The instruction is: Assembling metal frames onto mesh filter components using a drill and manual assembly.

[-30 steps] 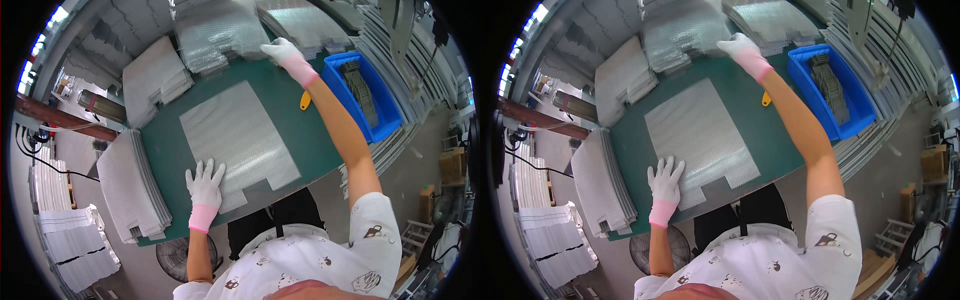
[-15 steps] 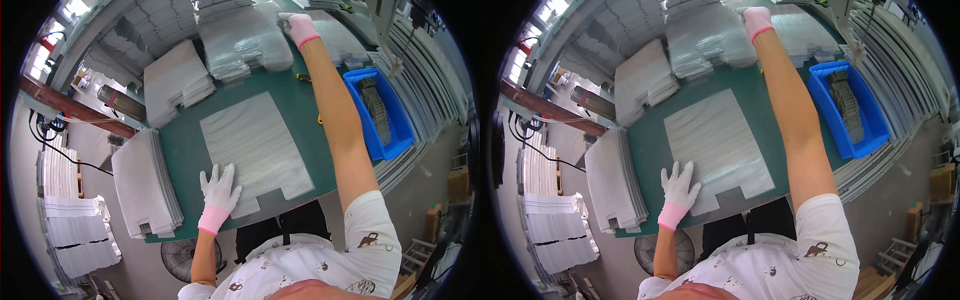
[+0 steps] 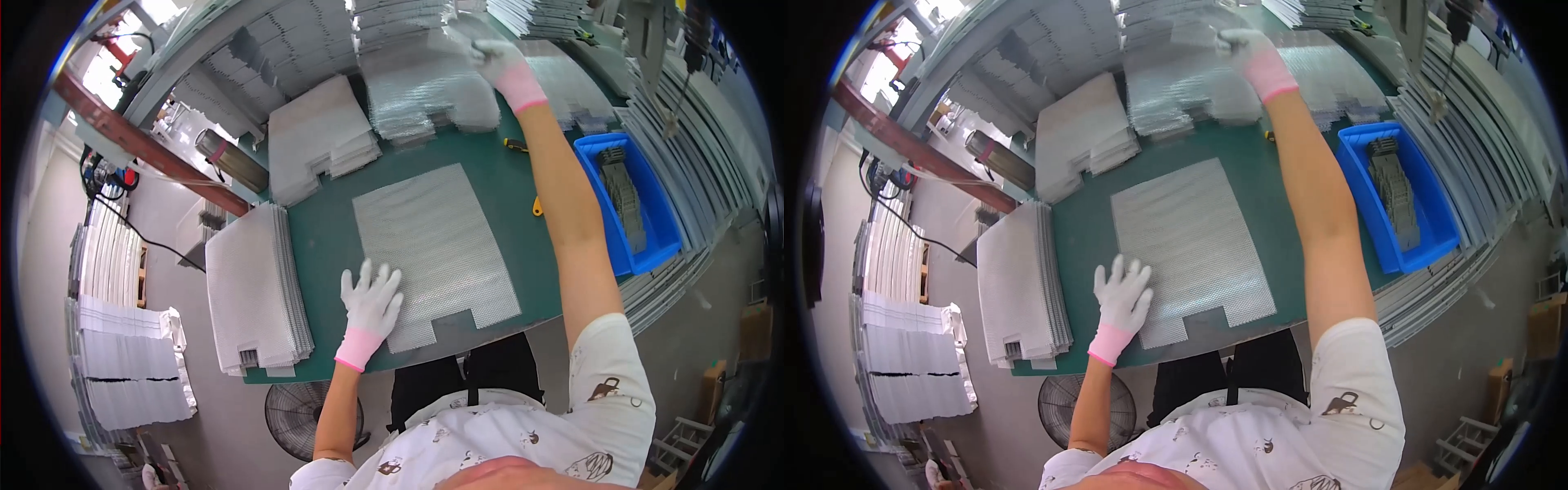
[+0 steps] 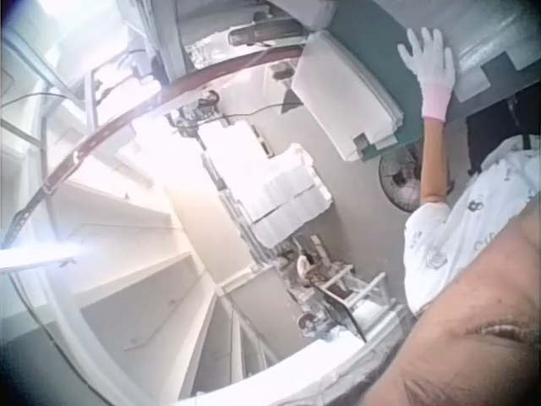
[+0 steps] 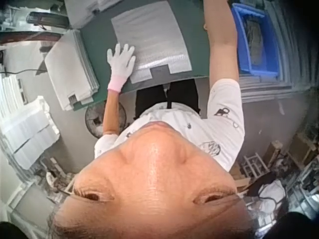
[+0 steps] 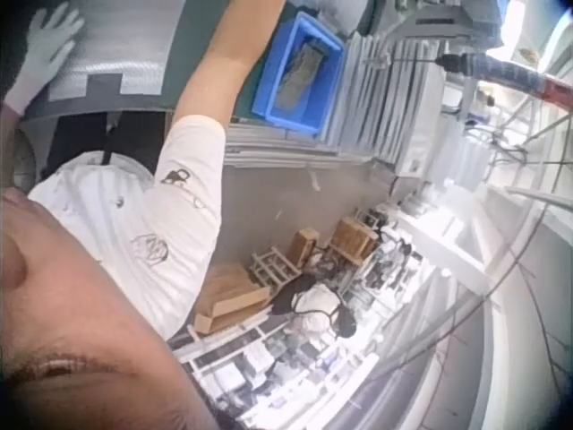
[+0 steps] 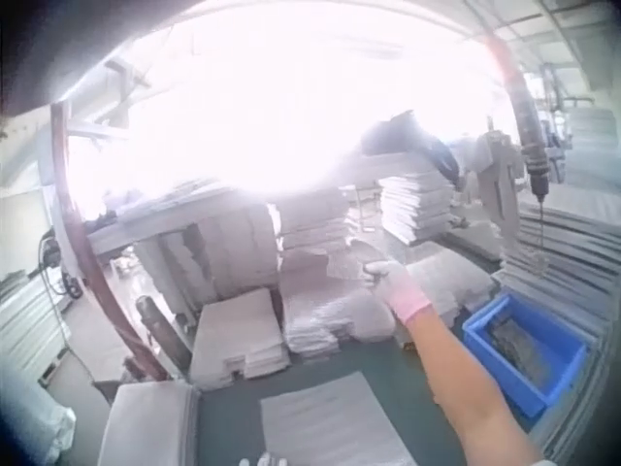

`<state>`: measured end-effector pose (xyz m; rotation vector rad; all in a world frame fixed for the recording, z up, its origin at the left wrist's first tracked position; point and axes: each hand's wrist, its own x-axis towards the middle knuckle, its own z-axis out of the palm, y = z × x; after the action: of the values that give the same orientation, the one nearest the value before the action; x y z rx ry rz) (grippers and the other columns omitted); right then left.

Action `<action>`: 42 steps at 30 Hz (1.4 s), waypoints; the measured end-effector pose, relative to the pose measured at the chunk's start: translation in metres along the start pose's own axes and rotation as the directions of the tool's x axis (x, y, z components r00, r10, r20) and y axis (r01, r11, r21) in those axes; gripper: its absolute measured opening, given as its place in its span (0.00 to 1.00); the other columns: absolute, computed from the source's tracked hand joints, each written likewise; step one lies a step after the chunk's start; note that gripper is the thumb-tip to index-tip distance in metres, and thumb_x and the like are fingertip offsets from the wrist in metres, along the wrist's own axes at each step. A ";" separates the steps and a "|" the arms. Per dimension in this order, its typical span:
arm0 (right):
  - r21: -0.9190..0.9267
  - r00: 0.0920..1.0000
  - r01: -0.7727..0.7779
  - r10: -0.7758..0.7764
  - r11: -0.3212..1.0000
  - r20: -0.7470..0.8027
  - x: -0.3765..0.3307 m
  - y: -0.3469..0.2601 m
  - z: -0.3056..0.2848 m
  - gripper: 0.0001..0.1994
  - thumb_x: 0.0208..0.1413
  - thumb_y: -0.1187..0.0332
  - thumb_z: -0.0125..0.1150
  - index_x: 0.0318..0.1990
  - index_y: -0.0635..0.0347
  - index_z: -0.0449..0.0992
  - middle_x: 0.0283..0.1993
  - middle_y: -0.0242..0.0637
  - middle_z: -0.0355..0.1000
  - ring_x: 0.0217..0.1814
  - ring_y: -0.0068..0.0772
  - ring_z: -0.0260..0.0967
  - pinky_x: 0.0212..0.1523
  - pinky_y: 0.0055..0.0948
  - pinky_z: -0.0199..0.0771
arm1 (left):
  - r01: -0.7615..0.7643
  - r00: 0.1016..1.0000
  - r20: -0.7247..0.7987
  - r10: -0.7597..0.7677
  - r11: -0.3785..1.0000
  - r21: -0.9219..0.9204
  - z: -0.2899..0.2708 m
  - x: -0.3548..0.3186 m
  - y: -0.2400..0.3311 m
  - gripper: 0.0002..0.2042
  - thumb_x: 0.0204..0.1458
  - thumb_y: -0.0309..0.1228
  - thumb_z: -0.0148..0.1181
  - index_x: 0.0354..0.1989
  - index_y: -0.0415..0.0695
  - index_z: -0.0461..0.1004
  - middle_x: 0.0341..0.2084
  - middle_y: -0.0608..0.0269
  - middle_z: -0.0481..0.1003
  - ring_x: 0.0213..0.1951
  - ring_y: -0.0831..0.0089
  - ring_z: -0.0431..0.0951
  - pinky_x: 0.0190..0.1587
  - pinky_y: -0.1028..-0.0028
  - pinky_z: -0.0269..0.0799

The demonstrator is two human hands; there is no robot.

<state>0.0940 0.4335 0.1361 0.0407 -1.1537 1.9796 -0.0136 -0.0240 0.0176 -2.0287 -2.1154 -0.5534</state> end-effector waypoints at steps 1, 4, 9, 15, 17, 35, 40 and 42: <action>-0.090 0.993 0.012 -0.002 0.996 0.114 -0.019 -0.003 0.008 0.16 0.51 0.77 0.53 0.48 0.67 0.67 0.28 0.30 0.61 0.29 0.22 0.56 0.31 0.23 0.57 | -0.019 0.989 -0.149 0.022 1.000 0.019 -0.008 0.000 0.003 0.20 0.45 0.34 0.57 0.48 0.40 0.71 0.45 0.48 0.72 0.52 0.48 0.67 0.56 0.49 0.53; -0.349 0.998 -0.027 0.042 0.937 0.036 -0.093 -0.003 0.057 0.32 0.48 0.75 0.55 0.64 0.69 0.57 0.38 0.35 0.70 0.27 0.16 0.54 0.29 0.17 0.55 | 0.094 0.774 -0.625 -0.101 0.995 -0.044 -0.038 0.001 0.000 0.19 0.45 0.20 0.49 0.50 0.34 0.69 0.50 0.45 0.69 0.56 0.46 0.66 0.58 0.54 0.58; -0.510 0.957 -0.220 0.285 0.832 0.052 -0.204 -0.014 0.092 0.29 0.44 0.76 0.49 0.59 0.68 0.65 0.49 0.40 0.74 0.26 0.14 0.53 0.27 0.16 0.56 | 0.241 0.729 0.080 -0.679 0.146 -0.960 -0.073 0.045 -0.028 0.29 0.63 0.42 0.45 0.65 0.34 0.49 0.56 0.48 0.65 0.51 0.63 0.72 0.55 0.68 0.66; -0.636 0.904 -0.381 0.416 0.671 -0.103 -0.286 -0.027 0.117 0.27 0.45 0.75 0.48 0.58 0.69 0.66 0.40 0.34 0.73 0.28 0.13 0.55 0.29 0.14 0.57 | 0.364 0.728 0.035 -0.685 0.342 -0.866 -0.036 0.027 0.026 0.17 0.59 0.37 0.55 0.47 0.34 0.70 0.30 0.58 0.75 0.30 0.79 0.73 0.34 0.75 0.71; -0.558 0.891 -0.453 0.380 0.696 -0.250 -0.306 -0.021 0.123 0.21 0.50 0.74 0.50 0.54 0.65 0.71 0.36 0.30 0.74 0.26 0.09 0.54 0.27 0.12 0.56 | 0.396 0.740 -0.229 -0.632 0.686 -0.611 -0.023 0.014 0.041 0.16 0.59 0.36 0.55 0.51 0.39 0.70 0.22 0.66 0.71 0.21 0.86 0.67 0.24 0.82 0.64; -0.752 0.790 -0.612 0.144 0.245 -0.596 -0.362 0.054 0.101 0.17 0.54 0.67 0.59 0.51 0.59 0.73 0.29 0.35 0.72 0.31 0.22 0.68 0.37 0.22 0.69 | 0.598 0.792 0.088 -0.604 0.738 -0.312 0.013 -0.004 0.027 0.26 0.57 0.49 0.52 0.56 0.42 0.65 0.17 0.55 0.72 0.23 0.58 0.76 0.30 0.64 0.70; -0.755 0.770 -0.637 0.154 0.156 -0.619 -0.364 0.063 0.100 0.16 0.53 0.65 0.59 0.49 0.59 0.73 0.28 0.39 0.73 0.32 0.34 0.73 0.37 0.29 0.71 | 0.555 0.824 0.038 -0.565 0.793 -0.251 0.030 -0.016 0.022 0.25 0.58 0.49 0.50 0.57 0.43 0.64 0.23 0.49 0.76 0.30 0.50 0.78 0.36 0.58 0.71; -0.753 0.766 -0.642 0.139 0.141 -0.627 -0.363 0.062 0.100 0.16 0.53 0.65 0.60 0.49 0.59 0.74 0.28 0.39 0.73 0.32 0.34 0.73 0.38 0.29 0.71 | 0.606 0.794 0.101 -0.600 0.768 -0.208 0.031 -0.012 0.024 0.25 0.58 0.49 0.49 0.57 0.44 0.63 0.25 0.48 0.77 0.32 0.50 0.78 0.36 0.59 0.72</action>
<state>0.2569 0.1151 0.0038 -1.4696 -2.0213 1.1535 0.0148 -0.0238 -0.0112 -1.3924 -2.8408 -0.8950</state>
